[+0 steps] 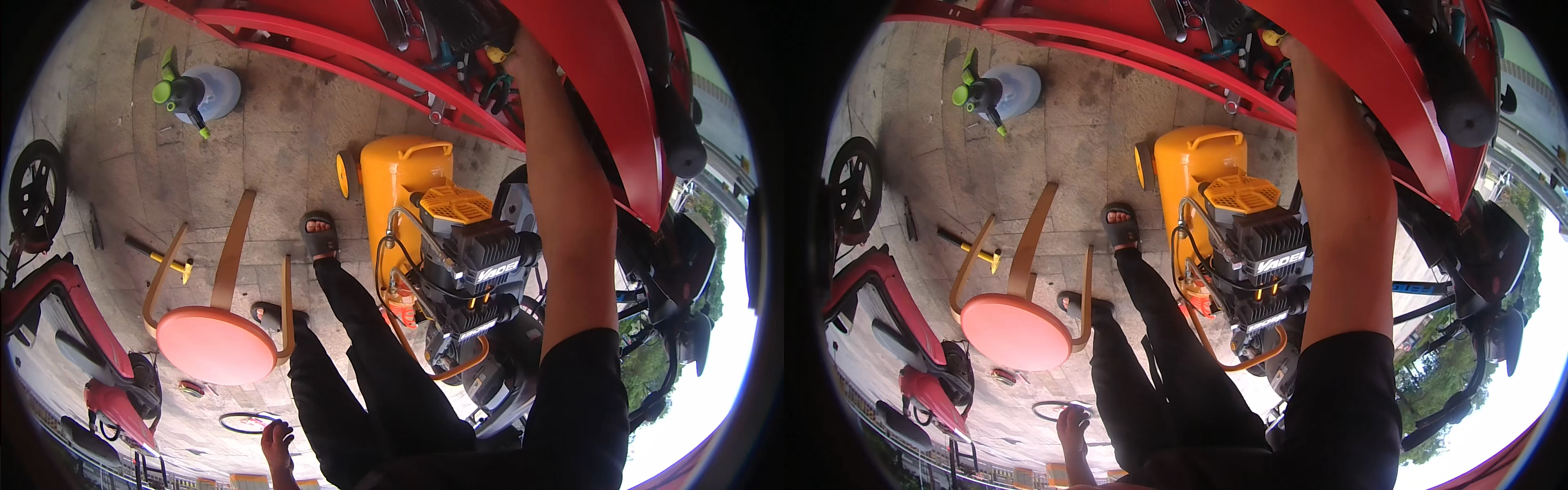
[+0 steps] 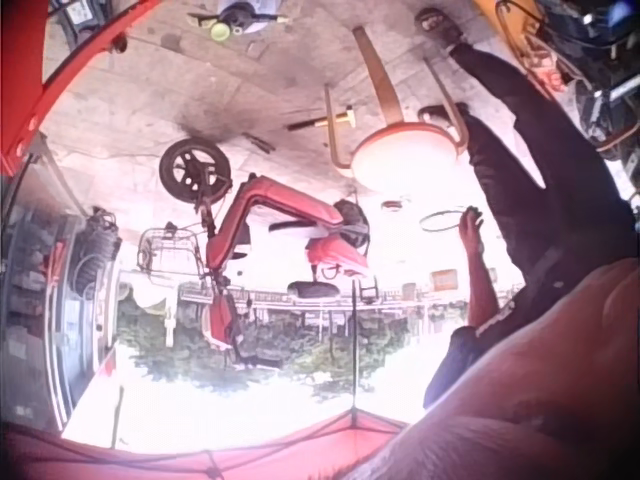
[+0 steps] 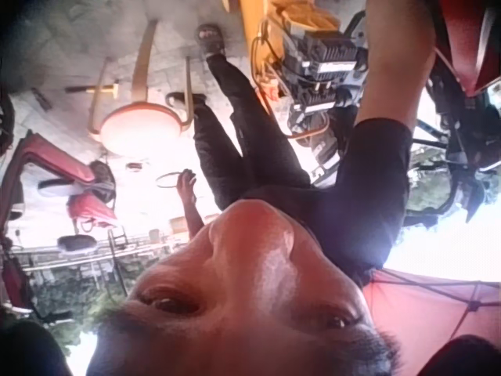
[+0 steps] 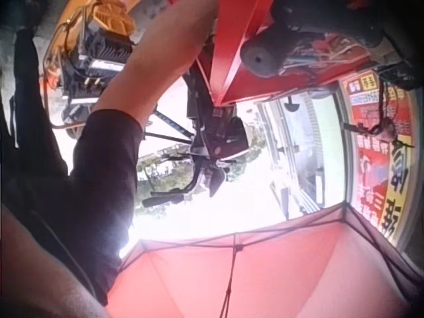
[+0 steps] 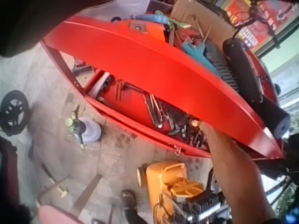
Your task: The person removes a black seat cover from a pink scooter, then uses a red pry tool to separate the seat base from its frame. They later use a screwdriver to work on the scooter's internal components.
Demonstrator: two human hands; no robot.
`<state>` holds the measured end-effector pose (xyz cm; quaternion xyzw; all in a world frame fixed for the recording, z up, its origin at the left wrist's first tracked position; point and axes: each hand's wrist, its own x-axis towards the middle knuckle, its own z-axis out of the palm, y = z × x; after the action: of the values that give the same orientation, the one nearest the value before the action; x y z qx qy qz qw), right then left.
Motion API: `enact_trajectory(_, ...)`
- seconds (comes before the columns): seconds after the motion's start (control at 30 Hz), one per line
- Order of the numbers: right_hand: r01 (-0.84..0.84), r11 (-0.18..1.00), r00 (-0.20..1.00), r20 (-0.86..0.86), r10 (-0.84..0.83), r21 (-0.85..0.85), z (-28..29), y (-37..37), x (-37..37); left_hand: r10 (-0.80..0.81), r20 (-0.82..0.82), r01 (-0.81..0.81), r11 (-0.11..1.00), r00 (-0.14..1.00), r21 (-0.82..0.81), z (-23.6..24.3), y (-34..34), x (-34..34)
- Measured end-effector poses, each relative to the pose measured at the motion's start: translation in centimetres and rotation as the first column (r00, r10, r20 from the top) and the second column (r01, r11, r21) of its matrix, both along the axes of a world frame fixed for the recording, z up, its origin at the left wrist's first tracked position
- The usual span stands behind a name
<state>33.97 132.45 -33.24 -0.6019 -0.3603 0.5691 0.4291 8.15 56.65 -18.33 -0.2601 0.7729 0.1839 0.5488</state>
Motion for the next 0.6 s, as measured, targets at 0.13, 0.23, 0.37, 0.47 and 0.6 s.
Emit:
enact_trajectory(0.13,-0.030,0.999,0.997,0.076,0.031,-0.010,0.1,0.5,-4.7,0.032,-0.002,-0.032,0.999,0.999,-0.008,-0.2,0.3,0.0)
enact_trajectory(0.23,-0.027,0.999,0.985,0.171,0.032,-0.030,-1.1,0.9,-6.8,0.056,-0.021,-0.056,0.998,0.998,0.005,0.1,1.1,0.1)
enact_trajectory(0.37,0.051,0.996,0.948,0.319,-0.024,-0.077,-3.8,2.7,-6.7,0.073,-0.027,-0.073,0.997,0.997,-0.009,0.4,1.4,0.5)
enact_trajectory(0.47,0.102,0.965,0.983,0.173,-0.061,-0.241,-6.5,5.1,-5.4,0.069,-0.042,-0.069,0.998,0.997,-0.003,0.9,0.4,1.2)
enact_trajectory(0.6,-0.176,0.945,0.978,0.059,0.199,-0.277,-10.1,8.2,-1.5,0.060,-0.061,-0.058,0.998,0.996,0.025,1.2,-0.5,2.2)
